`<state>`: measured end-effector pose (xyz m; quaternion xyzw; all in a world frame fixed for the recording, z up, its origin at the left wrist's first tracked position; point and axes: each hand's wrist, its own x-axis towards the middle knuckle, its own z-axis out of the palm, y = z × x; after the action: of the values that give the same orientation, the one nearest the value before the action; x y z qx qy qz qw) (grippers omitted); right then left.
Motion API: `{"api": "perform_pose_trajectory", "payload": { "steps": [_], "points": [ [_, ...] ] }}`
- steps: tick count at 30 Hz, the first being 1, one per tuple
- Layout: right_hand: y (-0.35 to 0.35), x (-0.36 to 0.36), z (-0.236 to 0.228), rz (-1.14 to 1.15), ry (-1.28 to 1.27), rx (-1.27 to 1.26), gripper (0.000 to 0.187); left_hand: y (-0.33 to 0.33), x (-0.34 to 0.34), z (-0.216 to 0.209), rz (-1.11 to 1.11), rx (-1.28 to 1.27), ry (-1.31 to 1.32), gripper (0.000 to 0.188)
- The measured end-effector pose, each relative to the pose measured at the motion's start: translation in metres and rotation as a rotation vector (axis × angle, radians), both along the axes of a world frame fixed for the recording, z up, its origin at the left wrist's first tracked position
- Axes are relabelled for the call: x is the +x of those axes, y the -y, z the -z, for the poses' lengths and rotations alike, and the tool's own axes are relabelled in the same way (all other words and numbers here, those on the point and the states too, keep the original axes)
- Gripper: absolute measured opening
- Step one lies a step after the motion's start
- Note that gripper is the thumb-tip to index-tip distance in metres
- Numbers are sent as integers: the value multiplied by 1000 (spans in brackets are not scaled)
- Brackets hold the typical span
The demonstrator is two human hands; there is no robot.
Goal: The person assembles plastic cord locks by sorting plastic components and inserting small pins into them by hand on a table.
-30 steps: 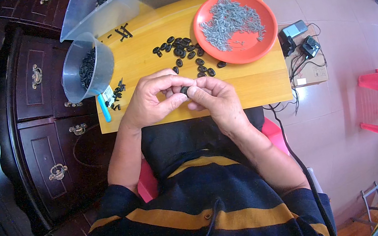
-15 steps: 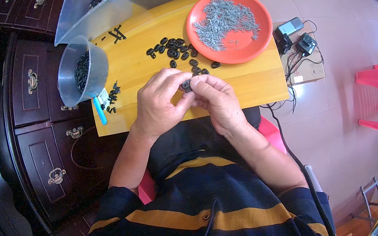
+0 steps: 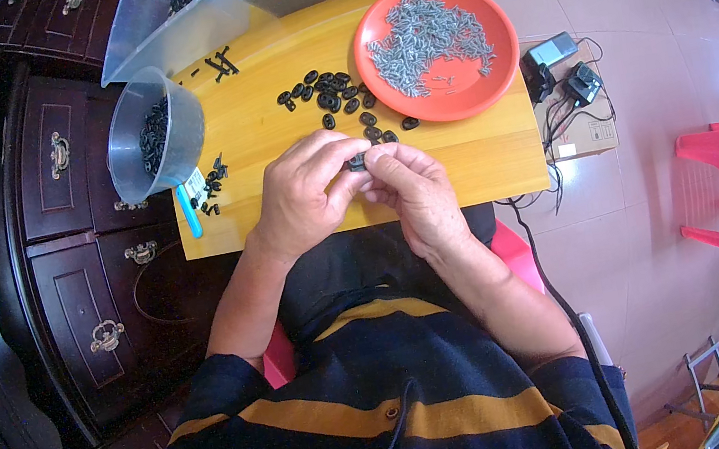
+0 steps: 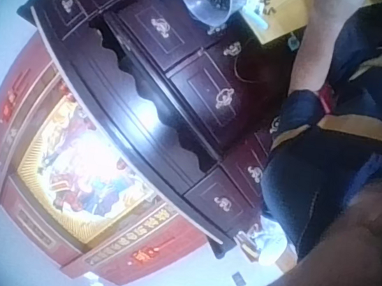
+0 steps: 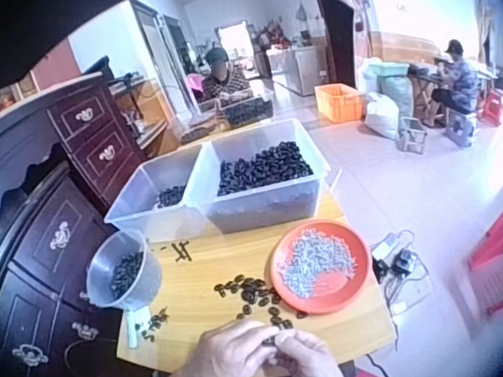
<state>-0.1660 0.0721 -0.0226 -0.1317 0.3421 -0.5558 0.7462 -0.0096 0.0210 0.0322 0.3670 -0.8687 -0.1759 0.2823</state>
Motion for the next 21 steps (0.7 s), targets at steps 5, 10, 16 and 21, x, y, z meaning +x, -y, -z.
{"api": "perform_pose_trajectory", "payload": {
  "steps": [5, 10, 16, 21],
  "points": [
    [-1, 2, 1, 20, -27, -25, 14, 2, 1, 2, 34, 16, -35, 31],
    [-2, 3, 3, 33, -37, -30, 13, 3, 1, 5, 45, 14, -60, 31],
    [-2, 4, 3, 52, -65, -40, 13, 5, 3, 9, 61, 4, -87, 29],
    [-3, 4, 3, 67, -91, -50, 13, 5, 1, 9, 63, 20, -106, 28]
  ]
}}
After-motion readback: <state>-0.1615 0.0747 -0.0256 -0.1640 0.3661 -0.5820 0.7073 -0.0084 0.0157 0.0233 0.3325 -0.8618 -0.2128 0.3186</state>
